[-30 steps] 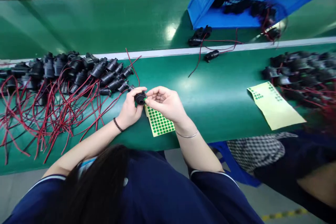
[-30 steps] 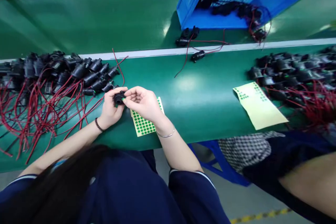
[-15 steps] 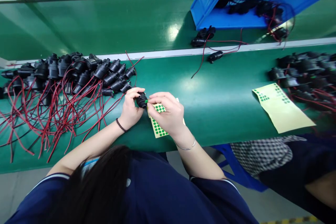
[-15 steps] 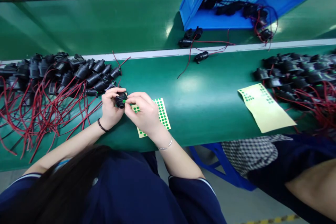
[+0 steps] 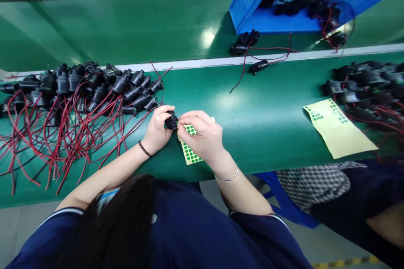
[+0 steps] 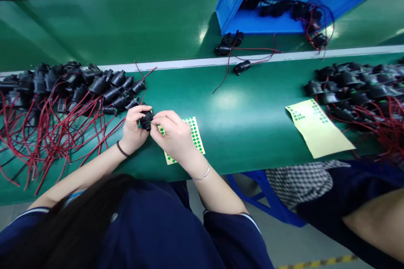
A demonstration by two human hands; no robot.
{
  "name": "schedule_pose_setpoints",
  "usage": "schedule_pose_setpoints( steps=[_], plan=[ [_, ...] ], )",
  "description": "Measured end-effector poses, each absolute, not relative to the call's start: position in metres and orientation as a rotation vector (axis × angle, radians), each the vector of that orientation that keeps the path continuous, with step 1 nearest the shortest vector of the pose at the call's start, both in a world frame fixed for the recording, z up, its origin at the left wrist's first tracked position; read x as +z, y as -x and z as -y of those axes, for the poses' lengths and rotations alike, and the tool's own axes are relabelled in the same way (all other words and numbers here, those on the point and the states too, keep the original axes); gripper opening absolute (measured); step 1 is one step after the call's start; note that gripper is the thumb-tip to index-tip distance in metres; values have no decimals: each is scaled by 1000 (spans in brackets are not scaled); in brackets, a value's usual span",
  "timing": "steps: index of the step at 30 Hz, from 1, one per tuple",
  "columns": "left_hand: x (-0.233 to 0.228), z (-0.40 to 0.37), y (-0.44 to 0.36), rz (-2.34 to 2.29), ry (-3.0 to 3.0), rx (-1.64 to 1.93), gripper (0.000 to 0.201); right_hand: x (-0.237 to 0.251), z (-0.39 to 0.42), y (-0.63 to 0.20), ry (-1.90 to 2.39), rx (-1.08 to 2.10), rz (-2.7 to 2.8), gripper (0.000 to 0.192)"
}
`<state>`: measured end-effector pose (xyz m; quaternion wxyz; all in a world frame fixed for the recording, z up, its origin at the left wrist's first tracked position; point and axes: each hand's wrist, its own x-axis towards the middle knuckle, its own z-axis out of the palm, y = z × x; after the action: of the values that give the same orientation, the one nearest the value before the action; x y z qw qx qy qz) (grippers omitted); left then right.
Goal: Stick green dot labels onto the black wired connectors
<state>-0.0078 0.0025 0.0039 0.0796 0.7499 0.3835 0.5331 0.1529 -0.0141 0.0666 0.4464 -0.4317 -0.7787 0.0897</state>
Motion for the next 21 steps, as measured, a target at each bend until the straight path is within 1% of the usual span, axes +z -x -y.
schedule_pose_setpoints(
  steps=[5, 13, 18, 21],
  plan=[
    [2, -3, 8, -1151, -2288, 1619, 23, 68, 14, -154, 1069, 249, 1942, 14],
    [2, -3, 9, -1152, -2319, 1600, 24, 65, 12, -159, 987, 274, 2005, 17],
    [4, -1, 9, -1196, -2234, 1583, 27, 63, 11, -158, 1064, 407, 1861, 10],
    [4, -1, 10, -1190, -2195, 1580, 28, 63, 11, -157, 1069, 404, 1837, 9]
  ],
)
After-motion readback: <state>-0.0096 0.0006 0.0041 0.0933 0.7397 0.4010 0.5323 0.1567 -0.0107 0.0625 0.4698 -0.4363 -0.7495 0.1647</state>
